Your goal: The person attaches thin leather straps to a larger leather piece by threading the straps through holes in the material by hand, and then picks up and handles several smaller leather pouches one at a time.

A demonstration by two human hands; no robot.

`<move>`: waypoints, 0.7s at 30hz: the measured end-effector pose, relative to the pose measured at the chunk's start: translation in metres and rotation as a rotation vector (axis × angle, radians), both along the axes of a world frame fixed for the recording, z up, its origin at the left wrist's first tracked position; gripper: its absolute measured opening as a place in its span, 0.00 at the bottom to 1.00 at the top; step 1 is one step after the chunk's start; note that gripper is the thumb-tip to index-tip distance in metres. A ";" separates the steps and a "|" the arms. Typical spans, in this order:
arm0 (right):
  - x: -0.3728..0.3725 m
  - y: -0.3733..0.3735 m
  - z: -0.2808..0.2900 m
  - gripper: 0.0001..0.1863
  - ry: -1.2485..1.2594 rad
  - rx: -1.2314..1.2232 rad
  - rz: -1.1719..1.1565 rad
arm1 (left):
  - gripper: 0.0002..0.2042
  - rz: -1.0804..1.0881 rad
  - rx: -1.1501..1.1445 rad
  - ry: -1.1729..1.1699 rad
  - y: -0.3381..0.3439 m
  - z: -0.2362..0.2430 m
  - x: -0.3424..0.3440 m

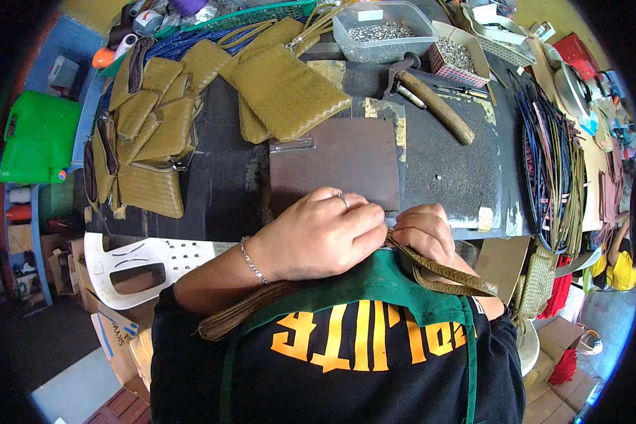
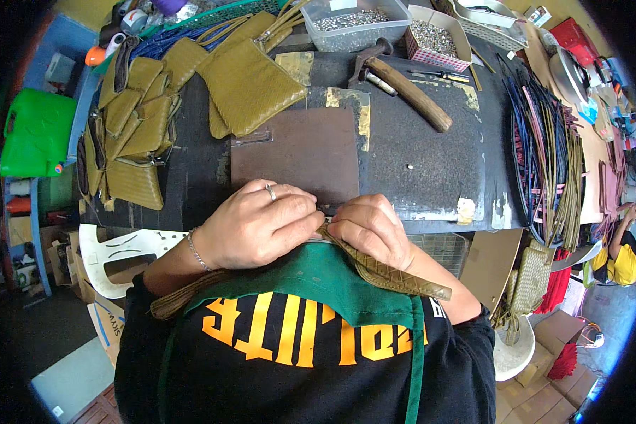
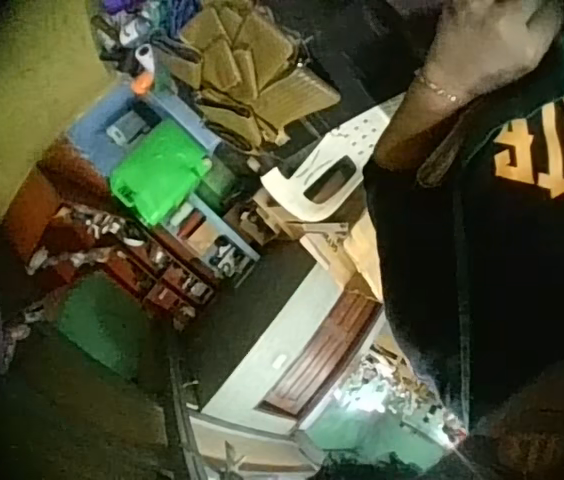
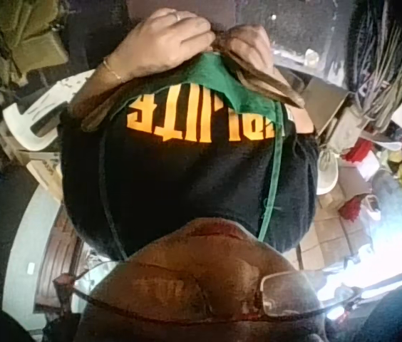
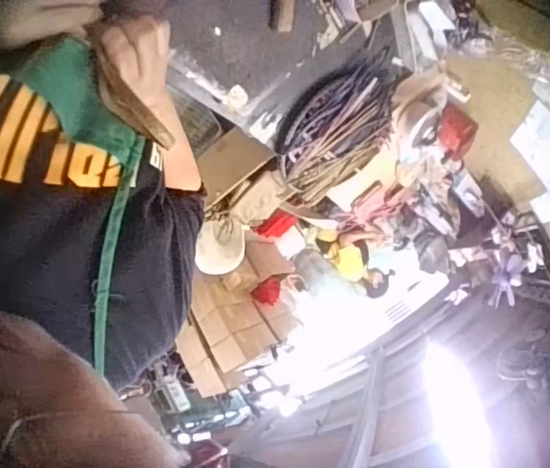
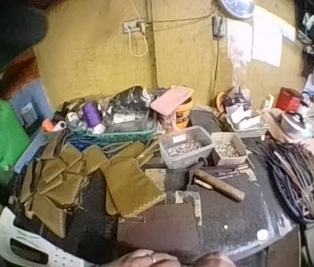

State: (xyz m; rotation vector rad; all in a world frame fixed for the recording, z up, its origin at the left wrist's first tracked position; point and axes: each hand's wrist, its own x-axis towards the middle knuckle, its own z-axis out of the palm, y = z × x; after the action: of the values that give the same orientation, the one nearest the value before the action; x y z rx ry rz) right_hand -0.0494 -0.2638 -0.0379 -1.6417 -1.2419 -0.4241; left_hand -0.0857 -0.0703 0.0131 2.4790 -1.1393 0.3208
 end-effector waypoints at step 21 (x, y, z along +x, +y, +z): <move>-0.002 -0.008 0.008 0.20 0.000 -0.154 0.107 | 0.09 0.001 -0.069 -0.125 -0.001 -0.021 -0.006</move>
State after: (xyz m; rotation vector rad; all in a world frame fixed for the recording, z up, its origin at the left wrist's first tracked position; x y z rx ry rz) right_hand -0.0518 -0.2714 -0.0294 -1.6941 -1.3837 -0.2681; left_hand -0.0921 -0.0711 -0.0078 2.4285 -1.1553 0.5125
